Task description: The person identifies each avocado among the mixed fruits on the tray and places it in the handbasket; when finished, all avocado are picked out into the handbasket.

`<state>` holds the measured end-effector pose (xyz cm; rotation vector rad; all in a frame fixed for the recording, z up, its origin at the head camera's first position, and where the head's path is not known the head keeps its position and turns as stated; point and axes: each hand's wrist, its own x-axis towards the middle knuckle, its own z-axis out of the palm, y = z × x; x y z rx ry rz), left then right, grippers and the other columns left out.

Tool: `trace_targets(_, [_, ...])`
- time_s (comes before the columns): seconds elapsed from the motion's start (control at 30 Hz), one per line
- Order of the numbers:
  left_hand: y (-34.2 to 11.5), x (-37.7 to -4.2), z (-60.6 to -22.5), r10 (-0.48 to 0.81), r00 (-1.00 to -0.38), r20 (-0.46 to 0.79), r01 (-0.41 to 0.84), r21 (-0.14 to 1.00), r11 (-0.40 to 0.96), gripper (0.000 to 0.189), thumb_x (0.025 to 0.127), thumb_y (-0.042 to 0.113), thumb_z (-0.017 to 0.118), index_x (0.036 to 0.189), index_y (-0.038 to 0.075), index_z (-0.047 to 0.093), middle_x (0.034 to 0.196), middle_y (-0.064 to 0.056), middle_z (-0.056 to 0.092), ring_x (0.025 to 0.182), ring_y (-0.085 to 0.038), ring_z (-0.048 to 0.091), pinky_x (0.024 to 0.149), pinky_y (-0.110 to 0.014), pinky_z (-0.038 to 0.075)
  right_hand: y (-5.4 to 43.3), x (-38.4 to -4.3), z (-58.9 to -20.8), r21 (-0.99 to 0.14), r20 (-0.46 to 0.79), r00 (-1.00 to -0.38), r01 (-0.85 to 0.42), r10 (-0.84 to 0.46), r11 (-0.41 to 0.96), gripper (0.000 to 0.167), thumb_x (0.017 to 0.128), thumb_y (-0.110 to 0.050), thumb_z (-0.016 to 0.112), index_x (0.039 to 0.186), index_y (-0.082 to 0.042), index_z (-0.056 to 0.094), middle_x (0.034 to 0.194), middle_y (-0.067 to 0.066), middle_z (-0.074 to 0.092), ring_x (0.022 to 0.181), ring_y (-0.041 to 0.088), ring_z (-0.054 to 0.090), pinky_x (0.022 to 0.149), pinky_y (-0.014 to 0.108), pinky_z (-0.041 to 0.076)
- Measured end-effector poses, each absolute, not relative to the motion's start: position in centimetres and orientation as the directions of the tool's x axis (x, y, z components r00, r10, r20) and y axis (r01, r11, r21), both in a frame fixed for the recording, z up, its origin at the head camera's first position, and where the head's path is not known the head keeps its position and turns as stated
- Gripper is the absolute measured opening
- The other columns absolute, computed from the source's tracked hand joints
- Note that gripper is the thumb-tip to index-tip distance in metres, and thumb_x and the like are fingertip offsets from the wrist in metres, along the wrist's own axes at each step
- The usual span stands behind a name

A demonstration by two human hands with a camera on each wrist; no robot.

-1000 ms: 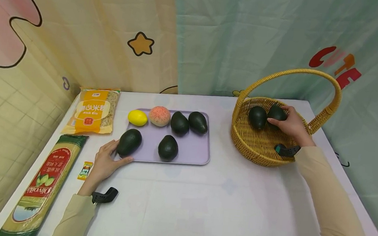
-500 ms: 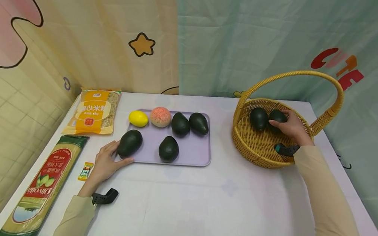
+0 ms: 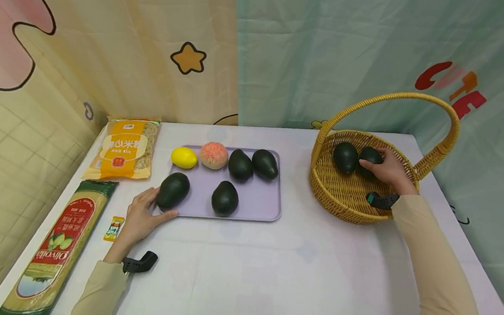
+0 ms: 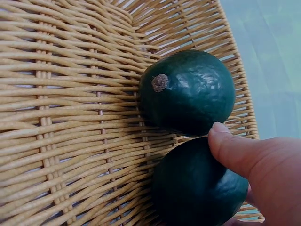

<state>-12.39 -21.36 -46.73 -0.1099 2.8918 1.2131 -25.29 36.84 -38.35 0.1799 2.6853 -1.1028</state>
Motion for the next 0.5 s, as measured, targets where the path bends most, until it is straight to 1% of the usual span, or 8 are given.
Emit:
trace_targets(0.1, [-21.34, -12.42, -46.71, -0.063, -0.998, -0.029, -0.065, 0.715, 0.696, 0.093, 0.072, 0.05, 0.079, 0.146, 0.012, 0.039, 0.148, -0.017, 0.033, 0.137, -0.036, 0.018, 0.105, -0.059, 0.018, 36.74, -25.15, -38.22, -0.671, -0.257, -0.966, 0.195, 0.023, 0.715, 0.098, 0.093, -0.052, 0.051, 0.145, 0.012, -0.003, 0.141, 0.044, 0.011, 0.126, 0.057, 0.02, 0.099, 0.065, 0.025])
trace_targets(0.37, [-21.36, -12.45, -46.75, -0.062, -0.997, -0.041, -0.072, 0.708, 0.703, 0.095, 0.071, 0.053, 0.078, 0.147, 0.012, 0.037, 0.149, -0.018, 0.031, 0.137, -0.037, 0.017, 0.105, -0.06, 0.018, 36.46, -24.58, -38.04, -0.624, -0.241, -0.97, 0.183, 0.035, 0.76, 0.099, 0.092, -0.053, 0.05, 0.144, 0.014, -0.001, 0.141, 0.044, 0.011, 0.128, 0.057, 0.018, 0.101, 0.065, 0.022])
trace_targets(0.5, [-21.37, -12.41, -46.69, -0.062, -0.998, -0.032, -0.066, 0.71, 0.701, 0.094, 0.072, 0.05, 0.079, 0.146, 0.012, 0.037, 0.149, -0.018, 0.032, 0.137, -0.037, 0.017, 0.105, -0.06, 0.017, 36.25, -24.42, -37.96, -0.631, -0.231, -0.973, 0.171, 0.027, 0.756, 0.097, 0.093, -0.051, 0.05, 0.143, 0.016, 0.0, 0.139, 0.044, 0.014, 0.126, 0.057, 0.02, 0.1, 0.065, 0.024])
